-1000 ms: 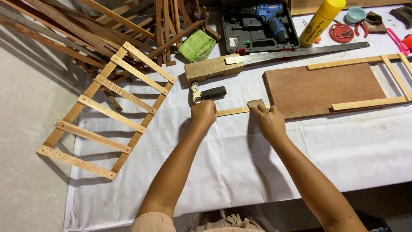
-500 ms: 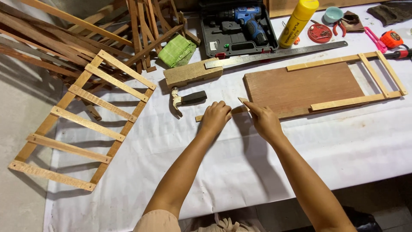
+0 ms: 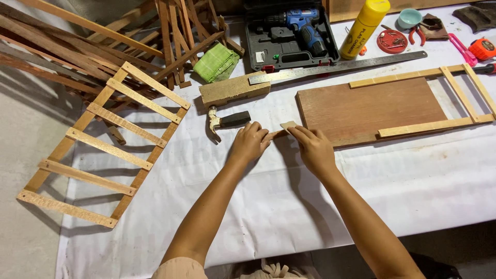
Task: The person assembles small wooden ladder-style frames on a workbench. They sand small wood slats with a sanding block, position slats onto frame rails, and use a hammer and pliers to fit and secure the pieces, working on the frames one section at a time.
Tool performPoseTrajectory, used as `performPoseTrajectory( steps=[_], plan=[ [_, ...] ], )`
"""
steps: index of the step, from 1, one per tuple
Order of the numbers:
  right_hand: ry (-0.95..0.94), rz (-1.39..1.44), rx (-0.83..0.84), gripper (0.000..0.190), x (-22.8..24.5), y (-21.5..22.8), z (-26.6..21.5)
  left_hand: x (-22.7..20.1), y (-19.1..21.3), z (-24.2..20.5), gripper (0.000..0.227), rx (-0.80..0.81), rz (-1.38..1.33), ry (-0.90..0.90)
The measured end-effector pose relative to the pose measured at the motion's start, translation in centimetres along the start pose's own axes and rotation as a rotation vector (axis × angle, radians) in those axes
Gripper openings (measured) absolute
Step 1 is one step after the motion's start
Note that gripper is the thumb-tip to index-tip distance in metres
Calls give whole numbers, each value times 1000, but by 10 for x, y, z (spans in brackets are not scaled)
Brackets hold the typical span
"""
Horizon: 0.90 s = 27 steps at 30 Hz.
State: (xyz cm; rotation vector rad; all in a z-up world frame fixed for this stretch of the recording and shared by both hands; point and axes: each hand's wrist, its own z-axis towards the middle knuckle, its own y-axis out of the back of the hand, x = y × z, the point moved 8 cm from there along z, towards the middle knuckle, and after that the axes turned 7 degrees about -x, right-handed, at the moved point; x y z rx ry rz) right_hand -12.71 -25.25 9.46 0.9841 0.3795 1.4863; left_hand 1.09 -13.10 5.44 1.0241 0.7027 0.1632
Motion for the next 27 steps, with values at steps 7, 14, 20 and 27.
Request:
performPoseTrajectory(
  steps=[7, 14, 20, 27],
  plan=[
    [30, -451, 291, 43, 23, -61, -7, 22, 5, -17, 24, -93, -107, 87],
    [119, -473, 380, 56, 5, -93, -17, 31, 1, -19, 25, -74, -243, 182],
    [9, -620, 457, 50, 8, -76, -4, 30, 0, -21, 25, -52, -236, 189],
    [155, -427, 295, 50, 42, -68, -4, 31, 3, -18, 23, -56, -243, 174]
  ],
)
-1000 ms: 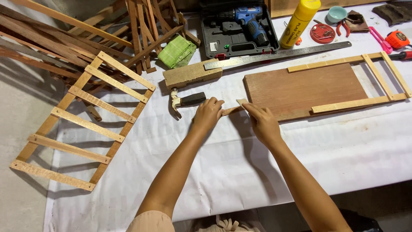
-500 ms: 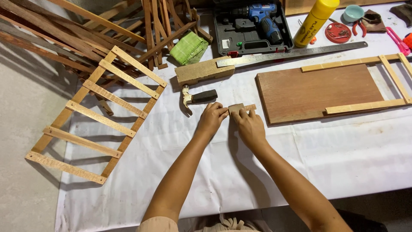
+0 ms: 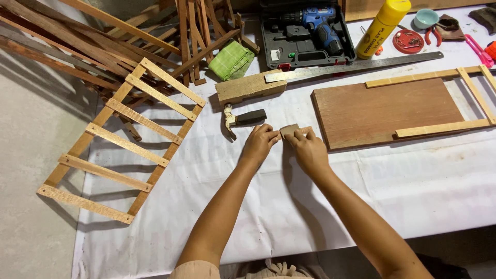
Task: The person assembles small wooden ladder-style frames on a workbench. They sand small wood slats with a sanding block, position slats onto frame rails, and use a hammer and pliers to fit and secure the pieces, working on the frames one section at a time.
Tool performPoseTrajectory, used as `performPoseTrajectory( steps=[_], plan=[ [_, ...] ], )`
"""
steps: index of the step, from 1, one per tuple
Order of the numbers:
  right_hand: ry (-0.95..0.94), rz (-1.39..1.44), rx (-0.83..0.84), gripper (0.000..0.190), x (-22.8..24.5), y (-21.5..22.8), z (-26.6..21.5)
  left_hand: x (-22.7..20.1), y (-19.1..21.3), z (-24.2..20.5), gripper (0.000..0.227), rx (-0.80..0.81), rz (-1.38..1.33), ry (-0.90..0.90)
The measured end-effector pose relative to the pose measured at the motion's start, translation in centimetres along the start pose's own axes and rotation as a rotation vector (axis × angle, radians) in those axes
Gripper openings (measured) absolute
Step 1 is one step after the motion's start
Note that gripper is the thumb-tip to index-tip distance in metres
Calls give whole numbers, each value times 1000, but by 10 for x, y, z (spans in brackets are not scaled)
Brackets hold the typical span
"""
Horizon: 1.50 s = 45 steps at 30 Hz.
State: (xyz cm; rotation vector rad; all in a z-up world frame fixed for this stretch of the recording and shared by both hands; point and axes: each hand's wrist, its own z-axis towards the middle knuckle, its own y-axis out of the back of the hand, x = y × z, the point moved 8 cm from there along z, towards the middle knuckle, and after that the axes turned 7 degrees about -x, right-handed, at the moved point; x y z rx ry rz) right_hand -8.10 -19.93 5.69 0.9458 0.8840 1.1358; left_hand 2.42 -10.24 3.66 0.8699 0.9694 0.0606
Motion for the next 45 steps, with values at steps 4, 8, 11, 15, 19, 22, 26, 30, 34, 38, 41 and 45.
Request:
performPoseTrajectory(
  steps=[4, 8, 11, 15, 19, 22, 26, 30, 34, 38, 41, 45],
  plan=[
    [-63, -32, 33, 43, -32, -8, -2, 1, 2, 3, 25, -43, -24, -42],
    [-110, -133, -9, 46, -11, -18, -1, 2, 0, 0, 25, 4, 6, -23],
    [-46, -122, -29, 60, 15, -13, 4, 3, -1, 3, 23, 13, -10, -15],
    [-48, -16, 21, 55, 14, -6, 1, -1, 2, 1, 25, 70, -14, 8],
    [7, 15, 86, 63, 17, -1, 5, 15, 10, -6, 27, 26, 10, -138],
    [13, 11, 49, 50, 15, -13, 5, 31, 32, -17, 24, 24, 118, -87],
    [-5, -64, 98, 47, 17, -10, 12, 42, 50, -28, 20, -12, 174, -58],
    [-90, -109, 251, 41, 24, -17, 20, 66, 32, -29, 19, -77, 130, -79],
    [-125, -88, 374, 53, 61, -39, 17, 72, 26, -24, 17, -78, 127, -60],
    [70, -23, 88, 52, 89, -24, 18, 72, 36, -21, 17, -73, 113, 67],
    [65, 43, 34, 53, 56, -16, 15, 73, 40, -18, 19, -64, 124, 147],
    [-30, -64, 205, 55, 12, -10, 12, 80, 38, -16, 16, 71, 144, 318]
  ],
)
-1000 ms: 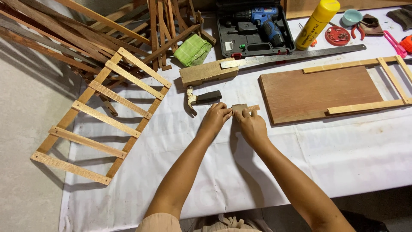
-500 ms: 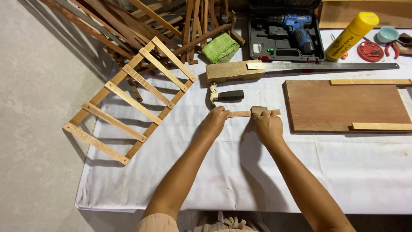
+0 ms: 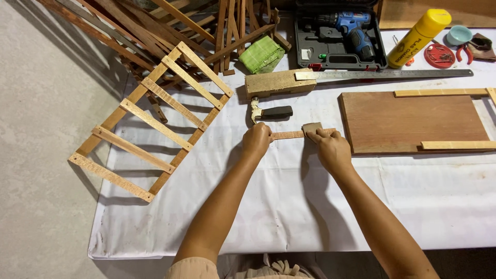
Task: The person assembles small wooden ladder-style frames on a workbench. They sand small wood slats with a sanding block, position slats onto frame rails, and use a hammer and pliers to fit and secure the pieces, working on the frames one section at a time.
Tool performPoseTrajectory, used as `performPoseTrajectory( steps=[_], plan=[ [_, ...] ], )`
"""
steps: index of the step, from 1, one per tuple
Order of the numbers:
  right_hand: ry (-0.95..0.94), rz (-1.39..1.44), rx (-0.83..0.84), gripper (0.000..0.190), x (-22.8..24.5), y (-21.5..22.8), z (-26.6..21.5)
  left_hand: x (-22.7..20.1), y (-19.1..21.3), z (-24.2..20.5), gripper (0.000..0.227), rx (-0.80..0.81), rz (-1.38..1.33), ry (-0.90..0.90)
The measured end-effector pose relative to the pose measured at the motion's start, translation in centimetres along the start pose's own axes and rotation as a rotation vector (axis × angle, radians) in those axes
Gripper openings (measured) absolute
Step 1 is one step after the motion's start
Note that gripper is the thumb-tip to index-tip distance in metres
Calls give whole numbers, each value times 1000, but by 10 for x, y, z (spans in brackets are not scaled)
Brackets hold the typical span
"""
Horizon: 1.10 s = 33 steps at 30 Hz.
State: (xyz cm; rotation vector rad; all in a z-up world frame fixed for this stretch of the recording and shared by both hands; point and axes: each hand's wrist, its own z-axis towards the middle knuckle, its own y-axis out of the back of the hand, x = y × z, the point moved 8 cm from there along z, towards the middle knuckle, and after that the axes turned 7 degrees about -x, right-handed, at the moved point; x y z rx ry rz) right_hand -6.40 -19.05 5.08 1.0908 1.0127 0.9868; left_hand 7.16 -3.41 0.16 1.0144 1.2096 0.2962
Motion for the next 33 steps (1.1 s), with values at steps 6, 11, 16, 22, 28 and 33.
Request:
performPoseTrajectory(
  steps=[6, 11, 16, 22, 28, 33],
  plan=[
    [-34, -113, -153, 53, 30, -22, 5, 0, -3, -4, 16, -117, -9, -169],
    [71, 10, -185, 54, 88, -5, 8, 2, -1, -7, 12, -145, 34, -213],
    [128, 133, -70, 53, 72, 10, 11, 1, 7, -3, 10, -106, 22, -120],
    [29, -30, -52, 53, 75, -18, 11, 3, 4, 0, 10, -151, 83, -150],
    [95, -87, -130, 56, 100, -2, 9, -1, 4, 3, 7, -128, 100, -186],
    [87, 31, -3, 65, 53, -8, 5, -6, -5, 15, 10, -182, 281, -274]
  ],
)
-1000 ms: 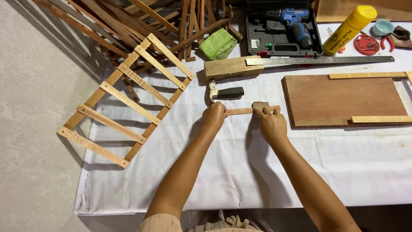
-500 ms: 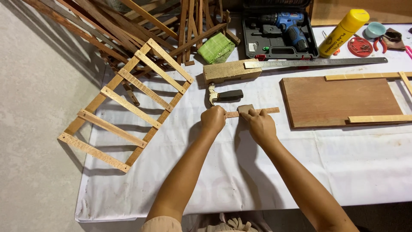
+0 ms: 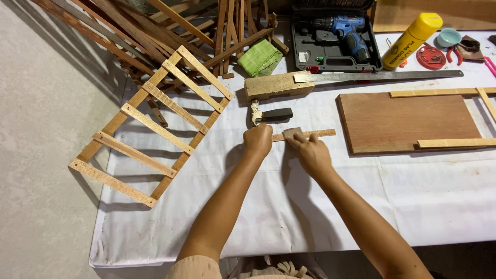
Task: The person assembles small wooden ladder-style frames on a workbench. They sand small wood slats with a sanding block, position slats onto frame rails, and use a hammer and pliers to fit and secure the pieces, working on the frames one section at a time.
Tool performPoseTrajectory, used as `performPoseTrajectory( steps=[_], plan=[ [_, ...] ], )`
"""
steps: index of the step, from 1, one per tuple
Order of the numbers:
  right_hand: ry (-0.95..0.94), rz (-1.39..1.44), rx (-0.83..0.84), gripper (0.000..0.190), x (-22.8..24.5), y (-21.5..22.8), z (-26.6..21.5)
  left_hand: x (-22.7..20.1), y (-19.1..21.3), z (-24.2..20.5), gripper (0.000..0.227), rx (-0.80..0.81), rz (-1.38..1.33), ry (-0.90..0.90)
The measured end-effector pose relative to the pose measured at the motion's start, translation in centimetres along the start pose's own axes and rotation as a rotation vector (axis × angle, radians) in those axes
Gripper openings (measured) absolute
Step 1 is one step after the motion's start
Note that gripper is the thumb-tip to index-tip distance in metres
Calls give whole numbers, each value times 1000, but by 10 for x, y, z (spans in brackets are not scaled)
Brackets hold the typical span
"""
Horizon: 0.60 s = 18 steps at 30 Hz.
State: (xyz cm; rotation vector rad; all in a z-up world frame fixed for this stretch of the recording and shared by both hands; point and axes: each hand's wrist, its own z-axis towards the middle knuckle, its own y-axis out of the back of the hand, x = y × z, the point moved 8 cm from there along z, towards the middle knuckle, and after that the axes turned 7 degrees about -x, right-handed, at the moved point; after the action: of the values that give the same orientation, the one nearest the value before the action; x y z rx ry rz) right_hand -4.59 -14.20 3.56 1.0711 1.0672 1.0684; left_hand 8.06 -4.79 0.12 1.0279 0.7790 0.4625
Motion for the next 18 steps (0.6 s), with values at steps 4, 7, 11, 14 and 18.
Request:
performPoseTrajectory(
  steps=[4, 7, 11, 14, 18],
  plan=[
    [-89, 58, -62, 56, -36, -3, -9, -3, -2, 1, 16, -16, -62, 6],
    [-139, 42, -87, 60, -43, -2, -12, -19, -12, -1, 12, 26, 112, -72],
    [-120, 158, -168, 61, -53, 10, -14, -63, 3, -7, 10, -57, 60, -183],
    [-164, 353, -255, 51, -63, 46, -19, -87, 9, -7, 23, -162, -109, -225],
    [-294, 487, -348, 36, -93, 64, -35, -98, -7, -6, 22, -221, -140, -259]
  ],
)
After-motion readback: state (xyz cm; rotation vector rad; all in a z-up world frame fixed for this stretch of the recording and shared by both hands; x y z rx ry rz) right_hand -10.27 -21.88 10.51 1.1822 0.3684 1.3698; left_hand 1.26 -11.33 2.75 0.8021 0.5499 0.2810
